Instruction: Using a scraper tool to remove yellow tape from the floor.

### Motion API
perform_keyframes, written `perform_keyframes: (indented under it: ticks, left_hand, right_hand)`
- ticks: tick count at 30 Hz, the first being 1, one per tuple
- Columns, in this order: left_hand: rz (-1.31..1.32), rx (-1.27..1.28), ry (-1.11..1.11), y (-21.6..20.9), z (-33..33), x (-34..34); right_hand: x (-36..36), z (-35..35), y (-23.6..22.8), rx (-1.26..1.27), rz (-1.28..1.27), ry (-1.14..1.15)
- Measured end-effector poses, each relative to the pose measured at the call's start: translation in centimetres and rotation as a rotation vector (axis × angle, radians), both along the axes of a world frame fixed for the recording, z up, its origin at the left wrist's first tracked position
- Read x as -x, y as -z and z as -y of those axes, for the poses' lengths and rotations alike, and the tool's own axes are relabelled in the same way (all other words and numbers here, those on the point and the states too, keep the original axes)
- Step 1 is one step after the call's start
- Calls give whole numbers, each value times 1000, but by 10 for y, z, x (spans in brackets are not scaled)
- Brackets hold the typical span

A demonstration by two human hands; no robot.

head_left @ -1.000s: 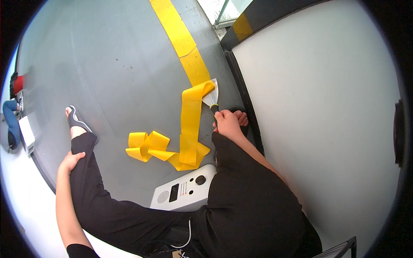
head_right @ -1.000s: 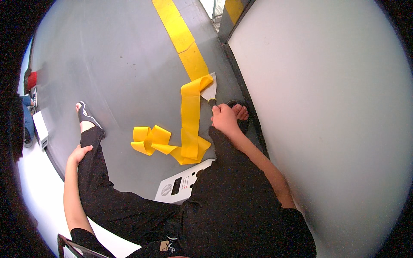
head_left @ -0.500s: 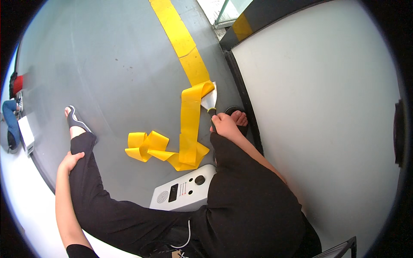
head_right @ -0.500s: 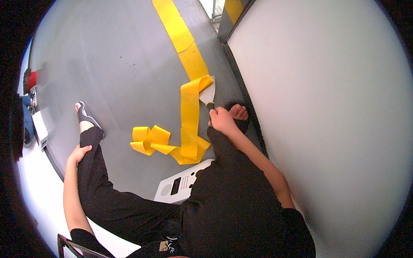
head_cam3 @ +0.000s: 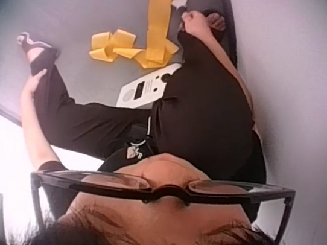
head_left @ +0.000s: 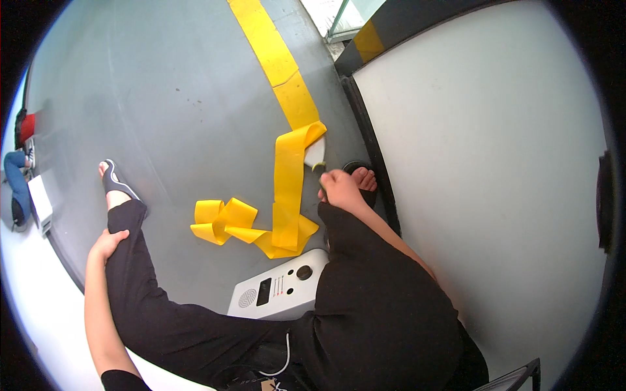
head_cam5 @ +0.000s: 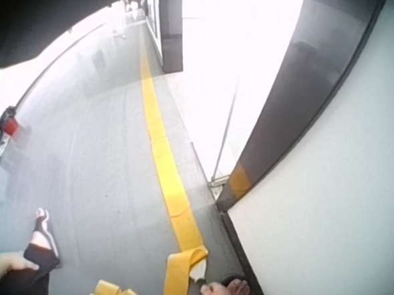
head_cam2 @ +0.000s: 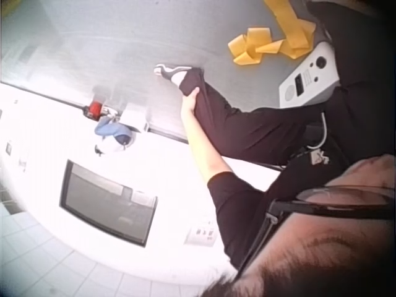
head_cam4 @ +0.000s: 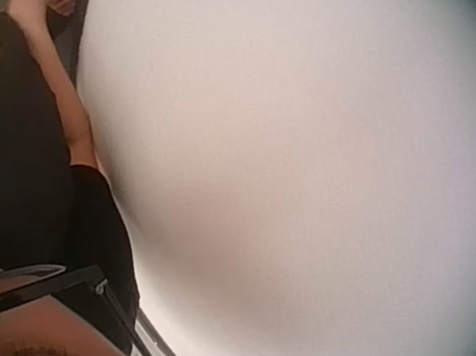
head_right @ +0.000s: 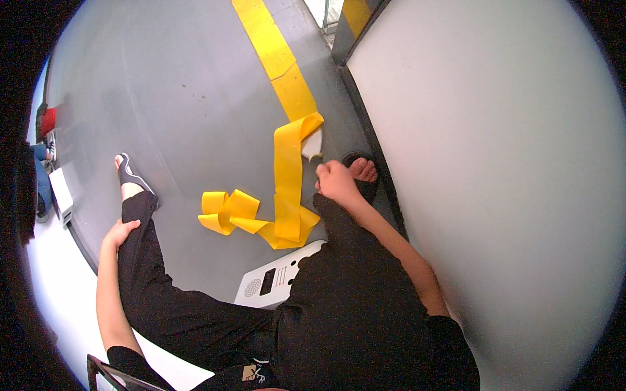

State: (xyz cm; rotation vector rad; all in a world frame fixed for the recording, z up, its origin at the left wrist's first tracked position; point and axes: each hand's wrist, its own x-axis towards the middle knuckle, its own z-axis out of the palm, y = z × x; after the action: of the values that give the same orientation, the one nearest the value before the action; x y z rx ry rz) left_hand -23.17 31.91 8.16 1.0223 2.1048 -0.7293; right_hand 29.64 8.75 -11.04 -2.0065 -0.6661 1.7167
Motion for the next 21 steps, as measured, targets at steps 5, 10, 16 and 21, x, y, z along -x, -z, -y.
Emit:
perform_keyframes:
  ticks: [5, 10, 16, 21]
  left_hand:
    - [21, -6, -27, 0, 1, 0]
    - [-5, 0, -6, -2, 1, -12]
    - [13, 6, -6, 4, -2, 8]
    - [53, 26, -26, 10, -2, 19]
  right_hand:
    - [2, 4, 4, 71, -44, 165]
    - [5, 10, 16, -18, -36, -17]
    - [4, 10, 19, -1, -24, 38]
    - [8, 11, 18, 17, -62, 78]
